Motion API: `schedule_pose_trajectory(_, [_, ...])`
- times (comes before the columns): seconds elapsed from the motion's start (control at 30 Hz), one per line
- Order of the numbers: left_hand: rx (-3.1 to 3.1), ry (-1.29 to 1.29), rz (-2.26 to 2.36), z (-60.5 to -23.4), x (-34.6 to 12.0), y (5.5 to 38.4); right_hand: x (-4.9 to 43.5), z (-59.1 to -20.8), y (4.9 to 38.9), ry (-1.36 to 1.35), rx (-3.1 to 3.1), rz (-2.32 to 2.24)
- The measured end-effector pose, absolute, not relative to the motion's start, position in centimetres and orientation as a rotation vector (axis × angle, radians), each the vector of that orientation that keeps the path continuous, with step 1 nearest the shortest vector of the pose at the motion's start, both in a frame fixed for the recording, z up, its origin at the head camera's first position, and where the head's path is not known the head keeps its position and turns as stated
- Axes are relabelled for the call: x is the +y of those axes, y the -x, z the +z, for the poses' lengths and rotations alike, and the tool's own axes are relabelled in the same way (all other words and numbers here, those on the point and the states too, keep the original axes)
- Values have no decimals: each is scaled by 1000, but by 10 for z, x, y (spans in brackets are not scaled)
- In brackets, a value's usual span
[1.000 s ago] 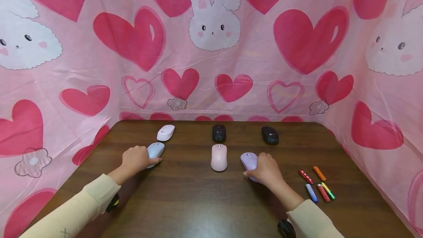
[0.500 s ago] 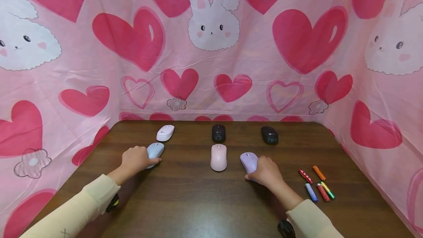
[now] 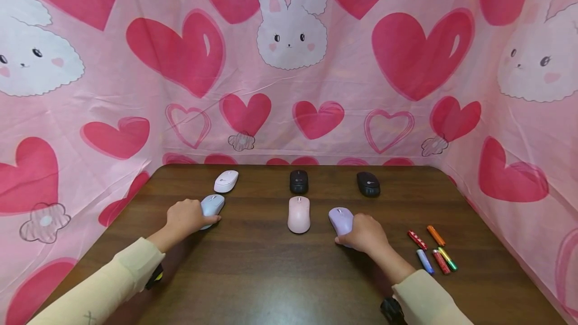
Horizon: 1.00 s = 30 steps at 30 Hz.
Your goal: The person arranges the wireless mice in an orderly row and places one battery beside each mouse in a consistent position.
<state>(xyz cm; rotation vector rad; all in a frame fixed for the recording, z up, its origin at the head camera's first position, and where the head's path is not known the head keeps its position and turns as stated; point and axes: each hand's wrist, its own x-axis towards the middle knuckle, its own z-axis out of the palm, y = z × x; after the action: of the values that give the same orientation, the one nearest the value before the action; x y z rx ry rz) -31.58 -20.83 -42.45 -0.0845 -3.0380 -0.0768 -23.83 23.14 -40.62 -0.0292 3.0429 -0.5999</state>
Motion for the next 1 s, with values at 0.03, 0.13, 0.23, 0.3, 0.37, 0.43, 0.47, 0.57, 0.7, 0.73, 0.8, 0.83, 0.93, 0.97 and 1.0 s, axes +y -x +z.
schedule_pose_trajectory(0.03, [-3039,86,-78,-424,-208,316,232,-406,238,31,3045,-599])
schedule_pose_trajectory(0.13, [-3042,87,-80,-424,-207,316,233,-406,238,37,3054,-595])
schedule_pose_trajectory(0.23, [-3045,84,-75,-423,-207,316,233,-407,238,40,3058,-600])
schedule_pose_trajectory(0.3, [-3047,81,-73,-423,-207,316,234,-407,239,42,3059,-605])
schedule_pose_trajectory(0.37, [-3049,78,-73,-422,-207,316,235,-407,239,40,3058,-610])
schedule_pose_trajectory(0.43, [-3052,75,-74,-422,-206,316,236,-406,240,38,3061,-615])
schedule_pose_trajectory(0.47, [-3053,74,-74,-422,-207,316,237,-406,240,33,3060,-621])
schedule_pose_trajectory(0.57, [-3054,72,-79,-422,-207,315,241,-401,241,18,3061,-639])
schedule_pose_trajectory(0.7, [-3053,72,-85,-423,-208,316,249,-396,244,-6,3063,-662])
schedule_pose_trajectory(0.73, [-3054,71,-85,-423,-208,316,251,-395,244,-14,3063,-669])
schedule_pose_trajectory(0.8, [-3052,71,-80,-424,-208,316,256,-394,245,-36,3061,-672])
schedule_pose_trajectory(0.83, [-3051,72,-76,-424,-208,316,258,-393,245,-51,3059,-675])
schedule_pose_trajectory(0.93, [-3044,73,-76,-424,-208,316,266,-391,247,-94,3050,-668])
schedule_pose_trajectory(0.97, [-3041,74,-76,-424,-208,316,268,-390,248,-105,3049,-662])
schedule_pose_trajectory(1.0, [-3040,75,-78,-424,-207,316,271,-390,248,-115,3046,-662])
